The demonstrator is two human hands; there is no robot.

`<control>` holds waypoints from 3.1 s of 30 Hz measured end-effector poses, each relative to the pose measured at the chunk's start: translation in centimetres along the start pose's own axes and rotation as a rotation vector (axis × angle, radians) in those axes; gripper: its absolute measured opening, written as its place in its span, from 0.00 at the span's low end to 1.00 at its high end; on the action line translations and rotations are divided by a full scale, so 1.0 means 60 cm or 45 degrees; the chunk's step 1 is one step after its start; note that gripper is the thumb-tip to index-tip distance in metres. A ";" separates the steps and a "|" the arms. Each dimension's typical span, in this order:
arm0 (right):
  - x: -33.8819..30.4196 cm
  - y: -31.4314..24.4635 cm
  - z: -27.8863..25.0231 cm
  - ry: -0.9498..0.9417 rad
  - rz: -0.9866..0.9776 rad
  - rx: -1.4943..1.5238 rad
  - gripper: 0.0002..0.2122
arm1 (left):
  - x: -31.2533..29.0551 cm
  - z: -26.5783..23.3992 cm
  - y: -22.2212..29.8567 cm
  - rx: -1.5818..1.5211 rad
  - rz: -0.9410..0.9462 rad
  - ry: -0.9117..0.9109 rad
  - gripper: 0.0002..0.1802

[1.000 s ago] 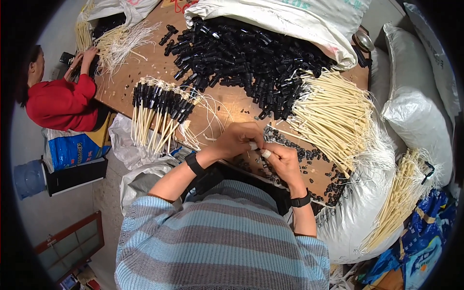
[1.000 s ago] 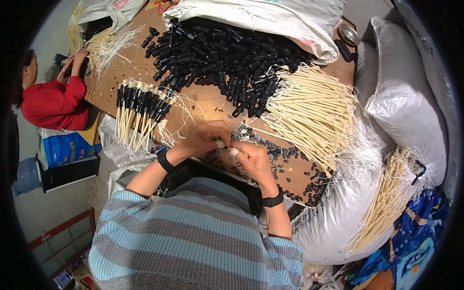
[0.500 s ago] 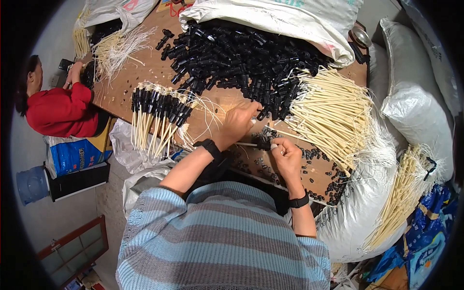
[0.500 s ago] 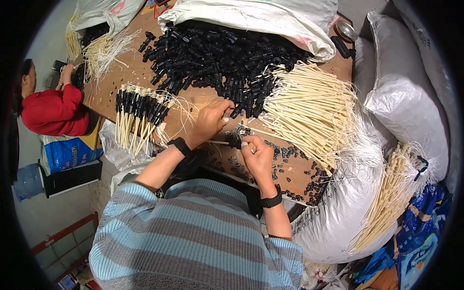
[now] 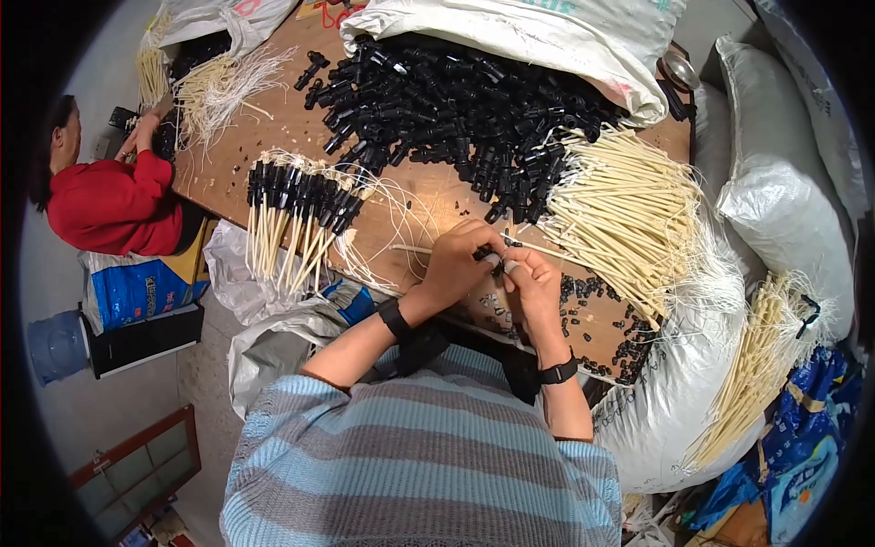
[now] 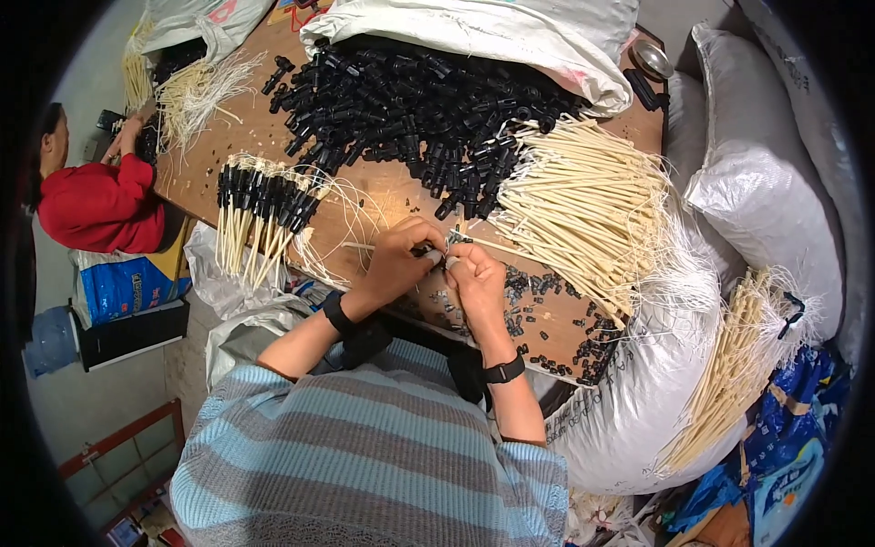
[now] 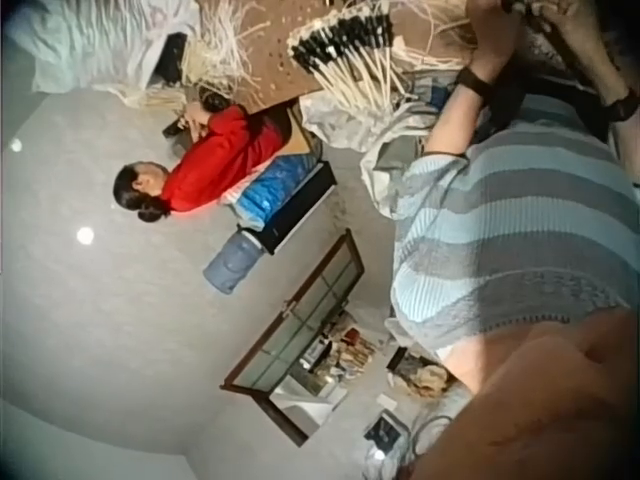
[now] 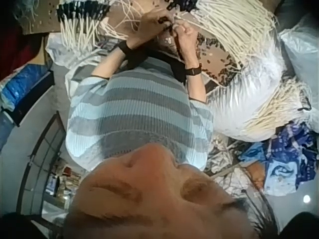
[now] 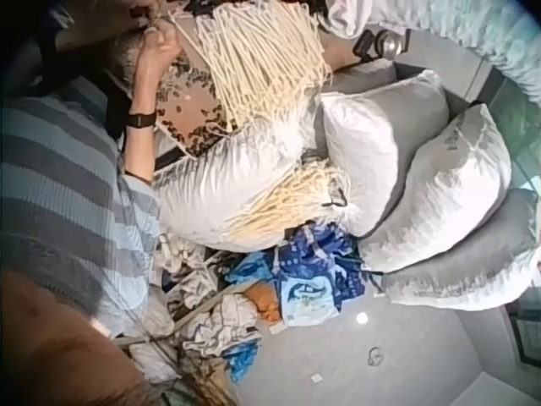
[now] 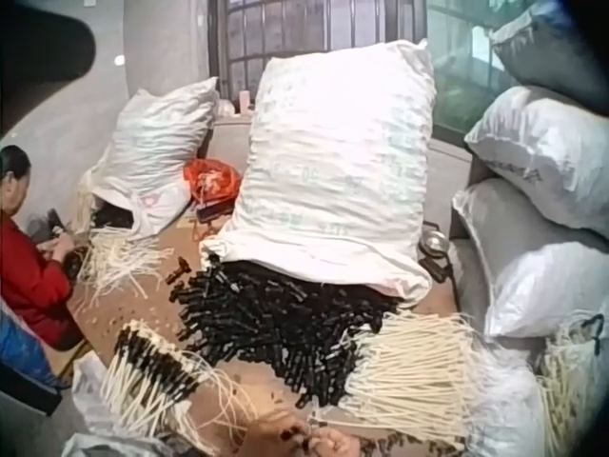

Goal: The person assembles components by hand, threading a white cord through a black plastic part and sliding a small metal clip onto the cord. They then press the clip into the plastic component and place the finished assembly onto a pile.

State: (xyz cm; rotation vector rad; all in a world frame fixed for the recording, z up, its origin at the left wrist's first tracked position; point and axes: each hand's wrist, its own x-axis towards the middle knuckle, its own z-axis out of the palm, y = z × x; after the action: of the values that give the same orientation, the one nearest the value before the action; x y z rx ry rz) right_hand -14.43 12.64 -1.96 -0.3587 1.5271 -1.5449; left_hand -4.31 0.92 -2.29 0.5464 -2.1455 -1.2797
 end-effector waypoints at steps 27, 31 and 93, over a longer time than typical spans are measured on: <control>-0.029 -0.023 -0.028 -0.214 -0.006 0.800 0.08 | 0.007 -0.042 0.015 0.297 0.023 -0.581 0.21; -0.035 -0.031 -0.029 -0.037 -0.230 -0.286 0.10 | -0.001 -0.039 -0.020 0.236 0.021 -0.465 0.21; -0.013 -0.054 -0.144 0.425 -0.779 -1.879 0.03 | 0.074 -0.002 -0.047 0.786 0.171 -0.293 0.09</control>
State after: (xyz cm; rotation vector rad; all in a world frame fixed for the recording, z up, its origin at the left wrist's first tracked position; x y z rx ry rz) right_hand -21.67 18.21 -0.38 -1.5351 2.7998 -0.5397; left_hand -7.39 -3.15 -3.57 0.4979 -2.7266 -0.6123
